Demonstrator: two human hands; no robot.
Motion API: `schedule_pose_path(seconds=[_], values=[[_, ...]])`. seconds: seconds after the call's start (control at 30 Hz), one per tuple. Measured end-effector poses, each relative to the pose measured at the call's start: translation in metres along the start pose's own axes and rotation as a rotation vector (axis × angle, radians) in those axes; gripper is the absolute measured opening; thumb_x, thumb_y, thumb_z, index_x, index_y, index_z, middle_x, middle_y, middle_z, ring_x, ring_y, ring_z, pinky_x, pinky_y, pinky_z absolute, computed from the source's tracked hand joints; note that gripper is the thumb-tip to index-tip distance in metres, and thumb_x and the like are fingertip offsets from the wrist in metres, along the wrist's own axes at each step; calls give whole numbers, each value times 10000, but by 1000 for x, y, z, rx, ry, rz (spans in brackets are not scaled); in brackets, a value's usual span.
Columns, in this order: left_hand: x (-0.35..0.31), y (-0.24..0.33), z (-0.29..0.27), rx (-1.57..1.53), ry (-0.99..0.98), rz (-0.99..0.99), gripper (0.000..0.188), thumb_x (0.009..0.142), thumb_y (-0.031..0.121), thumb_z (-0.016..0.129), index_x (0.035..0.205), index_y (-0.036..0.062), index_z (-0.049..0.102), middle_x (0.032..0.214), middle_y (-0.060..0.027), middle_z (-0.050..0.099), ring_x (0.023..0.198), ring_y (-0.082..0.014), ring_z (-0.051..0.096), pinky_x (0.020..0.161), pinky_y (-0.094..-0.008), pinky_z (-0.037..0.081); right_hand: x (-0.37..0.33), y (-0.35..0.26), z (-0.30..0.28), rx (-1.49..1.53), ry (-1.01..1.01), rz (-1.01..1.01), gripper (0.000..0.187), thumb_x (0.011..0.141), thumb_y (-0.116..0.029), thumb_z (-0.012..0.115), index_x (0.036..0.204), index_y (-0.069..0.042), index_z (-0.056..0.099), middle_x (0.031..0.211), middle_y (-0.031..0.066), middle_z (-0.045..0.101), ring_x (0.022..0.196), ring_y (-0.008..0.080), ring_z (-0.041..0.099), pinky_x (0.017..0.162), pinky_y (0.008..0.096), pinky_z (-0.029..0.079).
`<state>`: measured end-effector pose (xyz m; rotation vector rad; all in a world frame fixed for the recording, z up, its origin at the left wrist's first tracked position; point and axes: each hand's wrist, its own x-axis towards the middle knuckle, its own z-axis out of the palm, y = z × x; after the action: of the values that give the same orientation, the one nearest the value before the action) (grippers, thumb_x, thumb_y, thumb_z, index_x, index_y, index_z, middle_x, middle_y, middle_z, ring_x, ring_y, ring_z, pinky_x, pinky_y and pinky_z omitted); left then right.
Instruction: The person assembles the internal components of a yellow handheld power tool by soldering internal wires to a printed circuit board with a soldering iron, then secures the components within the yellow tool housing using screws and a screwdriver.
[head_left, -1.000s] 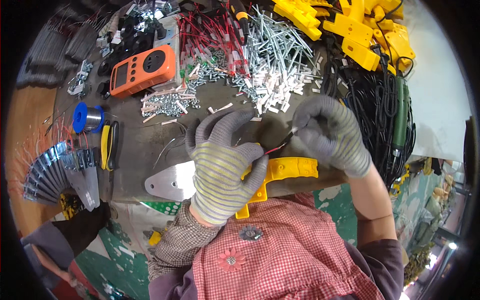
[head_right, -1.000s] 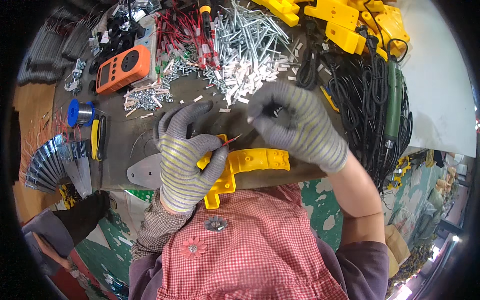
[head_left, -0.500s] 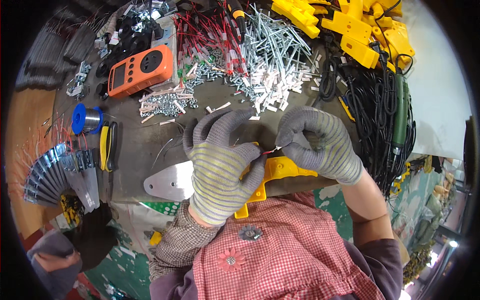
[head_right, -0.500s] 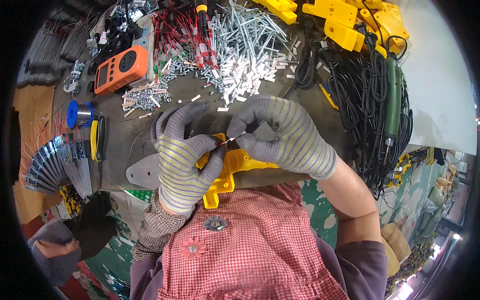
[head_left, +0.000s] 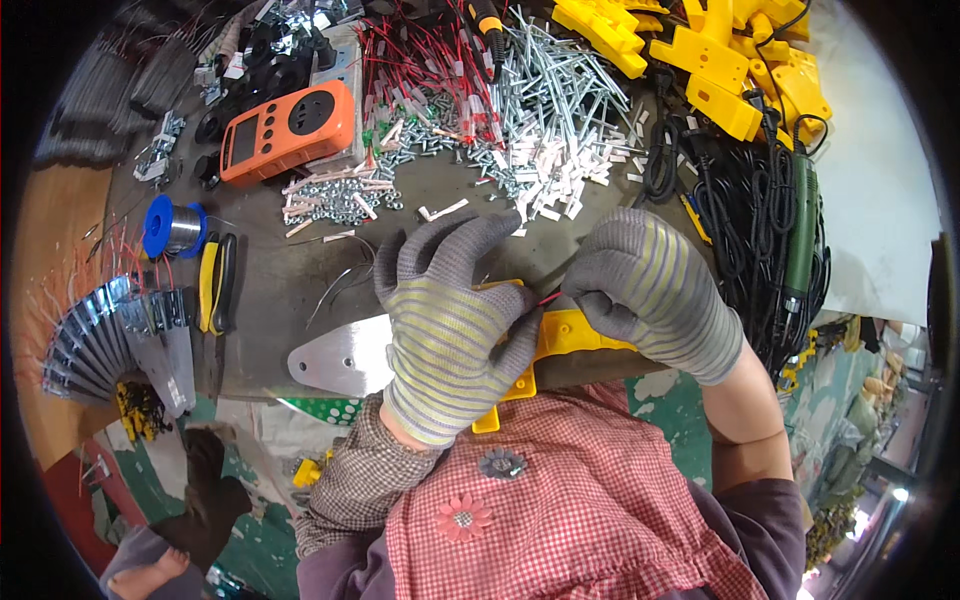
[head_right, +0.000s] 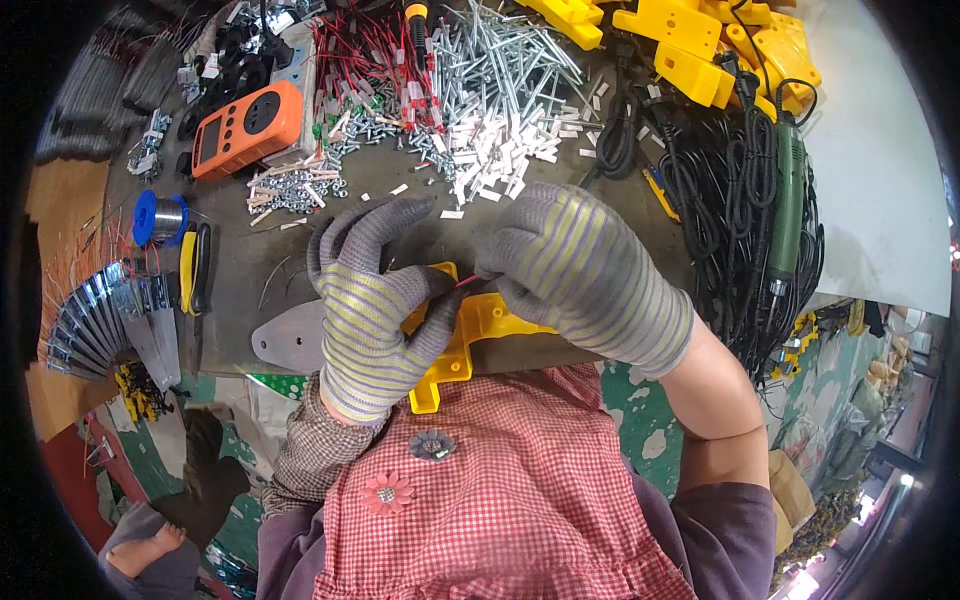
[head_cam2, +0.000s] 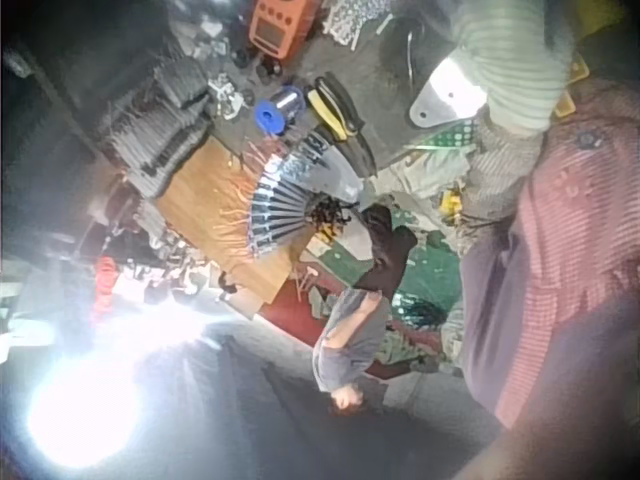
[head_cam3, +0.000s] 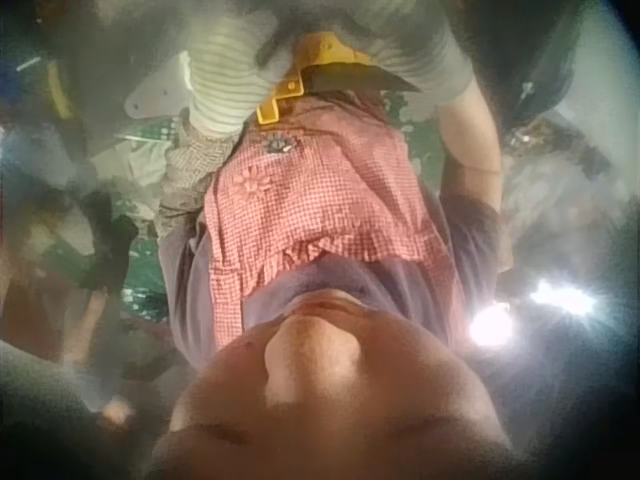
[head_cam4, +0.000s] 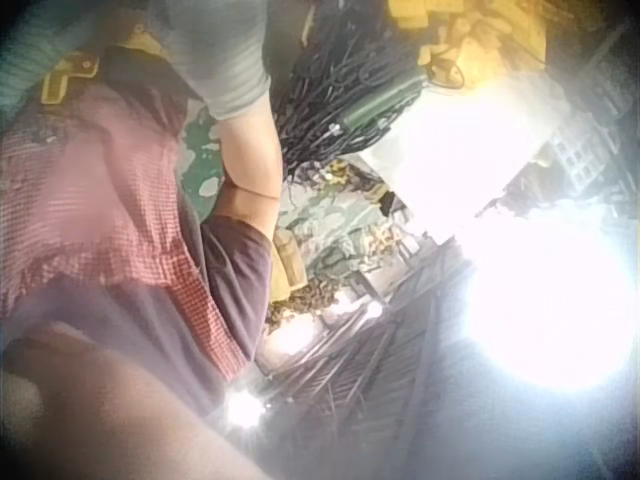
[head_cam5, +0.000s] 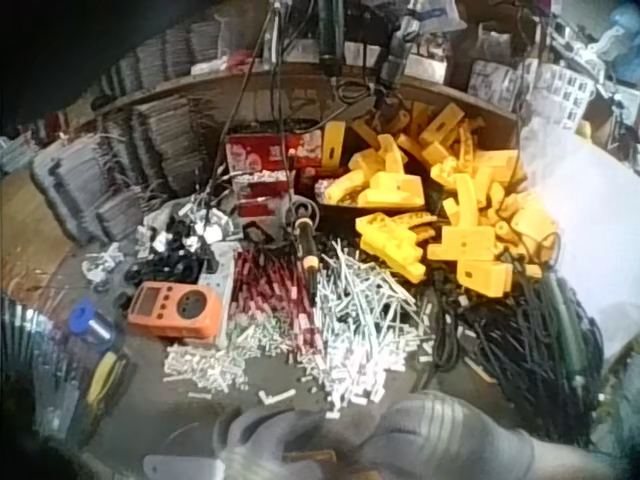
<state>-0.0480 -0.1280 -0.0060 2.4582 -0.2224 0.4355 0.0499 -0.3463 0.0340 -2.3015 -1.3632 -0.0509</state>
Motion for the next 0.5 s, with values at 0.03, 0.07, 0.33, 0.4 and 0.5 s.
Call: schedule_pose_path(seconds=[0.03, 0.07, 0.33, 0.4, 0.5], values=[[0, 0, 0, -19, 4, -2, 133, 736, 279, 819, 828, 191, 783, 1416, -73, 638, 1370, -370, 519, 1211, -663, 252, -1, 0, -1, -1, -2, -2, 166, 814, -56, 830, 953, -82, 742, 921, 54, 701, 836, 230, 720, 750, 339, 584], [-1, 0, -1, -19, 6, -4, 133, 736, 279, 819, 828, 191, 783, 1416, -73, 638, 1370, -370, 519, 1211, -663, 252, -2, 0, -1, 305, 27, 91, 174, 812, -61, 833, 965, -83, 753, 932, 58, 696, 840, 239, 719, 744, 340, 583], [0, 1, -2, -55, -2, 9, 135, 733, 276, 818, 837, 196, 783, 1435, -64, 631, 1368, -371, 518, 1208, -670, 244, -5, -6, 16, 473, 63, 84, 247, 839, -122, 877, 1060, -73, 779, 992, 56, 712, 865, 213, 729, 768, 317, 582], [-1, 2, -4, -26, -2, 0, 128, 737, 249, 820, 839, 187, 774, 1425, -90, 637, 1356, -379, 527, 1189, -624, 275, -7, -13, 13, 906, 153, 413, 272, 858, -161, 872, 1078, -56, 752, 959, 66, 707, 834, 225, 718, 770, 312, 576], [2, 12, -9, 11, 36, -23, 130, 739, 222, 821, 846, 180, 759, 1429, -114, 639, 1344, -388, 536, 1167, -578, 308, -12, -3, 11, 581, 76, 332, 241, 896, -161, 836, 1065, -37, 719, 917, 109, 699, 825, 273, 715, 770, 337, 576]])
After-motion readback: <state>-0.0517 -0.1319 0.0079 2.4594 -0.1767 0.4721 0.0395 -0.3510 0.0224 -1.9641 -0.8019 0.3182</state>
